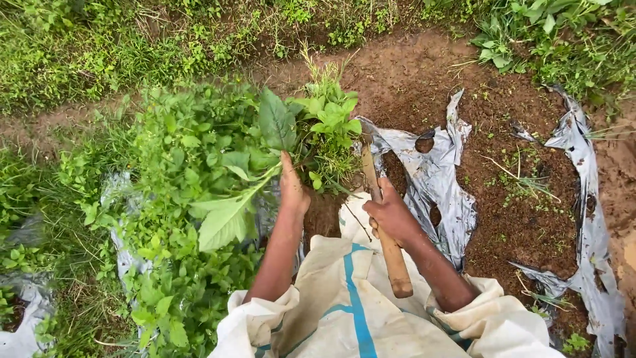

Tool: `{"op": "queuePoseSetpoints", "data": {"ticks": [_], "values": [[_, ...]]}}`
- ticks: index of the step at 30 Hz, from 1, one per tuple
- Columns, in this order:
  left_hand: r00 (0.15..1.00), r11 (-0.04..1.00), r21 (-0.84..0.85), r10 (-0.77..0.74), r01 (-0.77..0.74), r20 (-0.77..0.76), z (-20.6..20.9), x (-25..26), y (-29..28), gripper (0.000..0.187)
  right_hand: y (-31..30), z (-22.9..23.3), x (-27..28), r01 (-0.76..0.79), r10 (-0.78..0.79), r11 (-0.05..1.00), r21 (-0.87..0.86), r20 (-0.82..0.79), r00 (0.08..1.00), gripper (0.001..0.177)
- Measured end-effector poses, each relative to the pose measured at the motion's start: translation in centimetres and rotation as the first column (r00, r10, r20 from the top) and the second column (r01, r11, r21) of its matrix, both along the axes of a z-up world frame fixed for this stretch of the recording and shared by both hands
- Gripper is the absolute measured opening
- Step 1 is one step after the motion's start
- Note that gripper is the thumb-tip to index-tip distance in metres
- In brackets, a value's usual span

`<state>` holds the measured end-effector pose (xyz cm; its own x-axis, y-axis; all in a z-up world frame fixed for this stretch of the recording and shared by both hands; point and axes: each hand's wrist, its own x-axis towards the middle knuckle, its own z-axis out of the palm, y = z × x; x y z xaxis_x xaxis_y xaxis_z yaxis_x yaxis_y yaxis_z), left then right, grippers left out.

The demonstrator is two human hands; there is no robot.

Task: The person uses a hoe to loosen soil and pull weeds from a garden bed covered with plastic sheeting. They gather the removed weeds by hand and discard them to the side.

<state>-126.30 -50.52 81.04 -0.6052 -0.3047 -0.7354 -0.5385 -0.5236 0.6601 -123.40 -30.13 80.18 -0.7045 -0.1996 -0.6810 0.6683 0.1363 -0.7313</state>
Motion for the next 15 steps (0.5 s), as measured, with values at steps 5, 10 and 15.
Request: {"op": "queuePoseSetpoints", "data": {"ticks": [5, 10, 15], "values": [[0.992, 0.992, -0.001, -0.128, 0.128, -0.006, -0.1, -10.3, 2.1, 0.092, 1.7, -0.2, -8.4, 0.117, -0.118, 0.993, -0.022, -0.014, 0.993, 0.089], [0.984, 0.985, -0.004, -0.171, 0.171, 0.047, 5.1, -19.5, 5.2, 0.100, 3.3, 2.8, -16.4, 0.187, -0.187, 0.982, -0.022, -0.004, 0.982, 0.069], [0.977, 0.979, 0.001, -0.204, 0.205, 0.065, 3.4, -26.9, 6.3, 0.100, 4.6, 3.8, -22.8, 0.250, -0.250, 0.968, -0.011, 0.004, 0.968, 0.063]]}}
